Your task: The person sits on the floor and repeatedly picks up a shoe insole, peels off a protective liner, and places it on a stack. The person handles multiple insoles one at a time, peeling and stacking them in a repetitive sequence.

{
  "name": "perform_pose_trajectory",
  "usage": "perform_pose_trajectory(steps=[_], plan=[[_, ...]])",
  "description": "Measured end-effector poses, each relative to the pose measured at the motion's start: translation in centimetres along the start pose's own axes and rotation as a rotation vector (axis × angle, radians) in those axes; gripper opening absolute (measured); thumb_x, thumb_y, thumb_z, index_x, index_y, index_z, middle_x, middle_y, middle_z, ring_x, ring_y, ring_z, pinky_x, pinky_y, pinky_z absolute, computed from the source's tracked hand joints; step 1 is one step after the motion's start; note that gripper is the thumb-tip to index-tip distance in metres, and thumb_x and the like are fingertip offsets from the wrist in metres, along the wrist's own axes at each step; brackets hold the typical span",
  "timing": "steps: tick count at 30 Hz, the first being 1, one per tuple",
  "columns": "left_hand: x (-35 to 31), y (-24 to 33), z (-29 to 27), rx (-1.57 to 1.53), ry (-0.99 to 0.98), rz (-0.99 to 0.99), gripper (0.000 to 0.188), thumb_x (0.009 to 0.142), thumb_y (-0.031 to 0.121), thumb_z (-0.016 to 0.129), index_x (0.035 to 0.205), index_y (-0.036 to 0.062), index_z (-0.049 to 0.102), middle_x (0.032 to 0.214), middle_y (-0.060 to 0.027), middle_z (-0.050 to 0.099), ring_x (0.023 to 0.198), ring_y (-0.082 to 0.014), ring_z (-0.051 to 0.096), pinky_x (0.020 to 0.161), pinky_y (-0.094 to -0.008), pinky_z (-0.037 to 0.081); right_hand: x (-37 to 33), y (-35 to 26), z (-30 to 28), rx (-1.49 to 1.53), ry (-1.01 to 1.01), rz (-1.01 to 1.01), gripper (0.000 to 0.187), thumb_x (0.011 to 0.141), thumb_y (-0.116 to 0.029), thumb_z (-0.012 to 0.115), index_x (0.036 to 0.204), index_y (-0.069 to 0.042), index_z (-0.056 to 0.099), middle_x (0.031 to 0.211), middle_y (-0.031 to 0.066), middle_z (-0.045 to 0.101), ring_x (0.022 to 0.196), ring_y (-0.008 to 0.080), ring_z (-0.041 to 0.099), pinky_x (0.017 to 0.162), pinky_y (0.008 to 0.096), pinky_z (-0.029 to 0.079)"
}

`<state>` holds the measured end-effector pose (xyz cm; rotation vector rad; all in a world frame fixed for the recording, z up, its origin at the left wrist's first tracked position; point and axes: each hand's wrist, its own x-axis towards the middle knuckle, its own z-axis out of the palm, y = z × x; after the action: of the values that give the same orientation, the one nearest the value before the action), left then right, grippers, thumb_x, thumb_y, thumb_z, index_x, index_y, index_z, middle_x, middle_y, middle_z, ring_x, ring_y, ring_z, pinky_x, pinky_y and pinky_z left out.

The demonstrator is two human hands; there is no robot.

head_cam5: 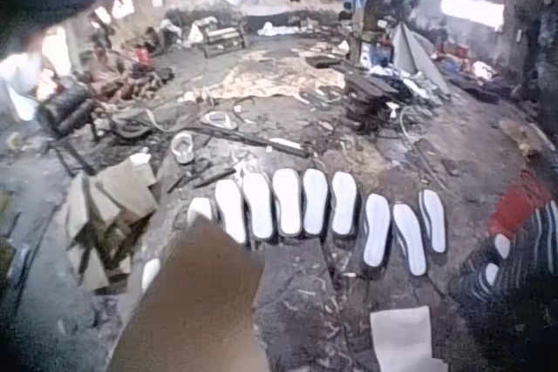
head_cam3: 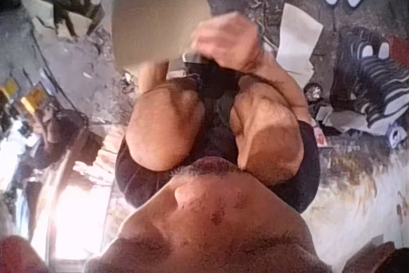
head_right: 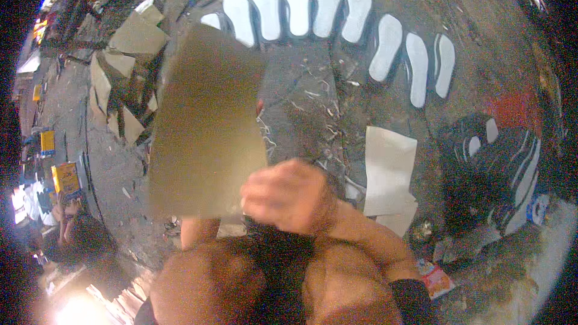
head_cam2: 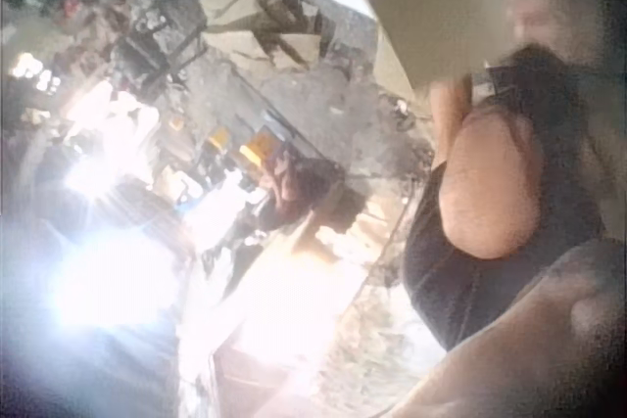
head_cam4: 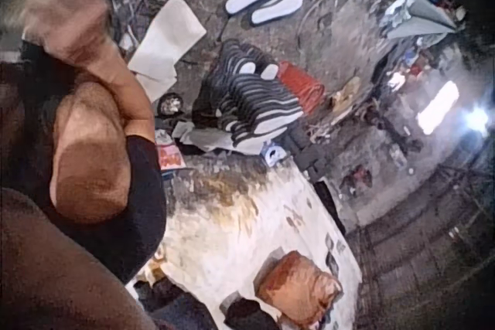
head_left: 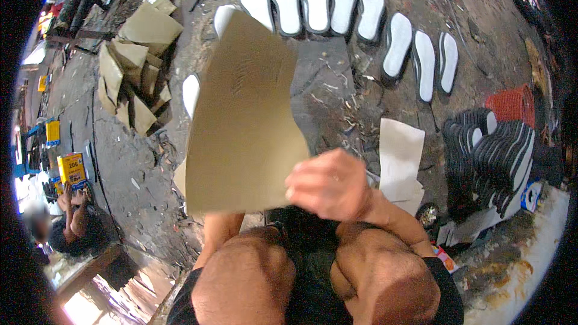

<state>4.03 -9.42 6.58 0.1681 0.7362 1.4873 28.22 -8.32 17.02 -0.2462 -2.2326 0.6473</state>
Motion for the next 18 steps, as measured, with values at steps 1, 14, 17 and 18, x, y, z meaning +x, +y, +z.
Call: perform_pose_trajectory(steps=[1,14,17,18], plan=[[2.2,0.1,0.7,-0.073,-0.156,-0.007,0.049,0.104,0.041,0.049,0.143,0.0105,0.053,0.135,-0.0133,0.06,0.12,-0.0287,0.058,0.108,-0.0497,0.041,0.2,-0.6,-0.4,-0.092,-0.119,-0.081,0.024,0.078,-0.017,0.074,0.101,-0.018,0.07,0.111,-0.0028,0.07,0.103,0.018,0.067,0.08,0.032,0.054],[0.8,1.5,8.5,-0.072,-0.385,0.236,0.057,0.104,0.048,0.047,0.147,0.0099,0.047,0.14,-0.0187,0.055,0.129,-0.0314,0.054,0.109,-0.0517,0.043,7.7,5.8,-4.5,0.07,0.121,0.515,0.063,0.081,-0.021,0.084,0.134,0.0,0.059,0.132,0.0141,0.062,0.116,0.0215,0.06,0.089,0.0347,0.052],[-1.1,1.1,9.4,0.009,-0.337,0.295,0.059,0.104,0.05,0.046,0.148,0.0088,0.045,0.142,-0.02,0.054,0.131,-0.0317,0.053,0.109,-0.0516,0.044,7.7,6.3,-3.2,0.053,0.08,0.509,0.062,0.078,-0.014,0.086,0.133,-0.002,0.059,0.123,0.011,0.066,0.107,0.0185,0.063,0.087,0.0318,0.051],[-1.5,1.3,9.5,0.034,-0.328,0.314,0.06,0.104,0.05,0.046,0.148,0.0084,0.044,0.142,-0.0205,0.054,0.132,-0.0318,0.052,0.109,-0.0516,0.044,7.7,6.0,-3.2,0.033,0.136,0.427,0.062,0.078,-0.011,0.086,0.132,-0.002,0.059,0.119,0.0095,0.068,0.104,0.017,0.064,0.086,0.0307,0.051]])
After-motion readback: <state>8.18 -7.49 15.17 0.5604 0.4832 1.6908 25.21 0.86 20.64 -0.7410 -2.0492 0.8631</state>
